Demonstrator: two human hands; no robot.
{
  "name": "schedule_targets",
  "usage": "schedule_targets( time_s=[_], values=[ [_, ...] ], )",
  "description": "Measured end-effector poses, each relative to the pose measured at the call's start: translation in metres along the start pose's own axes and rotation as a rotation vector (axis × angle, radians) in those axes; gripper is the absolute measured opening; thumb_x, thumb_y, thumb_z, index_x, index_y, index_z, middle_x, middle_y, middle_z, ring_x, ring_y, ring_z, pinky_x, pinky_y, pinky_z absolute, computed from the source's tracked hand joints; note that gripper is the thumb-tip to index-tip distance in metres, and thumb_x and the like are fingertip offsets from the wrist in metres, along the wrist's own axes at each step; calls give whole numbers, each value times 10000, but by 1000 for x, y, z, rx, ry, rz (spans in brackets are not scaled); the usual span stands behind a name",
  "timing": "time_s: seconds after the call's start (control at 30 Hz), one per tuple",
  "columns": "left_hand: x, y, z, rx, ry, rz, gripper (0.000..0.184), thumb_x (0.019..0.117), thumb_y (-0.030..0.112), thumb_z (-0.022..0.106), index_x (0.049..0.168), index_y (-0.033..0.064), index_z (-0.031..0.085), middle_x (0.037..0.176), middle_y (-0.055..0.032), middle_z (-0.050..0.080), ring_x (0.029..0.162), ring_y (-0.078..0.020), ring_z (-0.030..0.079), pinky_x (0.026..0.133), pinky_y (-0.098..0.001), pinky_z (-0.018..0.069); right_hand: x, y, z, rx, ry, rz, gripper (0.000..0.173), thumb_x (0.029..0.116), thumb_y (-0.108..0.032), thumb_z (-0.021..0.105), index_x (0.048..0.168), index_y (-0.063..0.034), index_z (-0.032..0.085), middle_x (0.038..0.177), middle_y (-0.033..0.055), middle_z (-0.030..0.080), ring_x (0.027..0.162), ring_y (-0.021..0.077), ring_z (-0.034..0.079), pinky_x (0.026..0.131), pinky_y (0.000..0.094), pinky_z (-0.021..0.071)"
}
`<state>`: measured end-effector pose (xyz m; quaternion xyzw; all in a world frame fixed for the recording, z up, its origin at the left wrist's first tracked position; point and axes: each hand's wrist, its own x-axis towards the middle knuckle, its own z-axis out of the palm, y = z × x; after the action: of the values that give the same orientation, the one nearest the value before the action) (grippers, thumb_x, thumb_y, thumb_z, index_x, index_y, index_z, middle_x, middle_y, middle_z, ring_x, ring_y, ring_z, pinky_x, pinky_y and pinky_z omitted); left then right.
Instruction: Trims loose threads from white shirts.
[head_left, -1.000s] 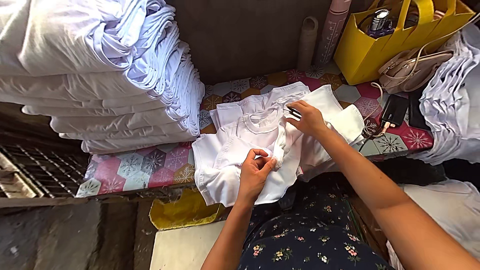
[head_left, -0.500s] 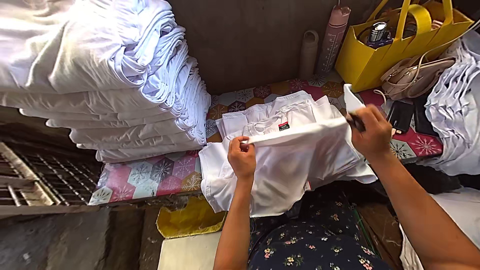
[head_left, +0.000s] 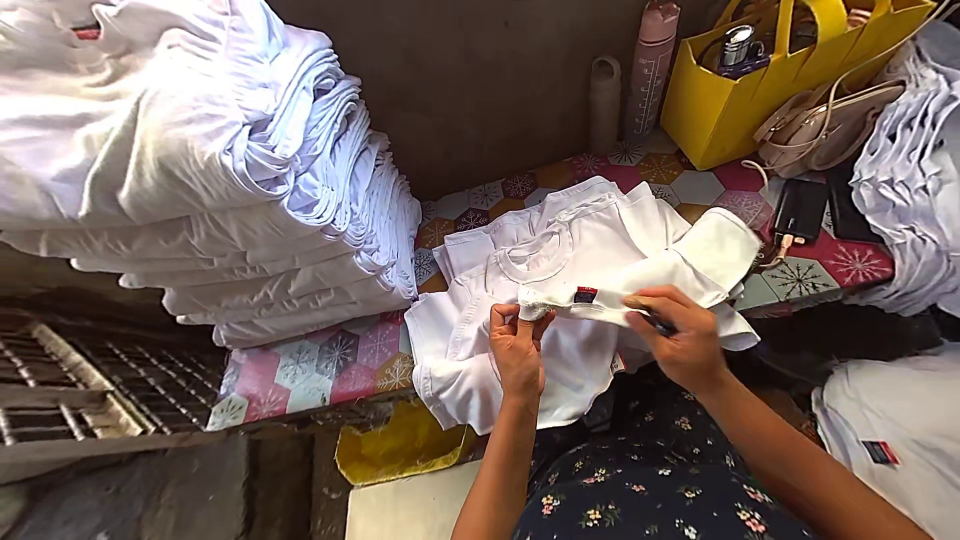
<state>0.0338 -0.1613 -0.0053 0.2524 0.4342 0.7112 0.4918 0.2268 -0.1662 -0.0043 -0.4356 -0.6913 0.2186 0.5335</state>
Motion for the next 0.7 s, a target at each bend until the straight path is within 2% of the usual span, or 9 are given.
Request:
schedule_targets(
  time_s=[0.07,0.13,0.23,0.27,0.33,0.43,0.53,0.63,0.7],
  values=[
    [-5,-3,-4,63,-60,54,208,978,-141,460,986,64,495,859,-11,726,782,-143,747,773,-323,646,23,-14,29,147,-150,136,250,938,-202,717,1046,20,756,1063,102,710,924,68,669,802,215,561],
    [-8,-5,-10,122,-119,94,207,955,-149,496,992,55,503,866,-9,732,802,-141,748,790,-337,646,42,-18,53,257,-315,306,228,911,-190,768,1029,4,751,1068,93,697,907,99,647,794,267,543],
    [-9,1,-19,56,-167,36,176,956,-100,431,1042,17,529,916,-53,729,842,-166,744,829,-357,632,50,-17,75,371,-332,391,72,922,-88,739,907,-18,728,917,31,685,789,35,626,726,212,532],
    [-9,4,-21,8,-163,5,193,949,-55,397,1049,5,551,916,-68,726,835,-170,741,825,-353,628,47,-17,79,374,-281,351,67,923,-75,727,901,-13,725,902,31,684,766,29,617,709,204,525],
    [-9,9,-19,-60,-127,-63,196,1004,-10,401,1008,1,597,880,-77,728,786,-160,738,788,-330,631,36,-15,83,339,-150,186,80,920,-67,706,912,12,718,942,58,697,793,25,632,717,183,535],
    [-11,16,-7,-81,-27,-141,193,1018,-72,429,942,33,572,792,-40,702,690,-105,706,684,-256,620,23,-16,78,307,-27,-11,86,902,-16,689,919,66,713,1026,122,709,871,49,669,767,170,561],
    [-9,13,-2,-99,17,-143,169,1010,-96,445,958,41,529,766,-40,704,658,-102,707,649,-245,616,10,-15,62,210,-166,-157,104,923,-17,653,959,58,717,1033,154,719,887,121,689,792,235,579],
    [-6,11,-4,-108,46,-138,160,1010,-96,463,954,41,524,764,-45,697,665,-112,703,661,-261,618,-8,-11,50,95,-383,-328,104,923,-44,618,955,-12,711,1030,134,731,744,170,687,599,310,559],
    [-4,11,-5,-125,61,-129,167,1006,-105,458,949,36,529,774,-54,697,665,-130,710,659,-275,628,-13,-9,47,78,-417,-381,90,920,-89,636,953,-47,709,1047,112,739,712,156,681,535,306,520]
  ],
)
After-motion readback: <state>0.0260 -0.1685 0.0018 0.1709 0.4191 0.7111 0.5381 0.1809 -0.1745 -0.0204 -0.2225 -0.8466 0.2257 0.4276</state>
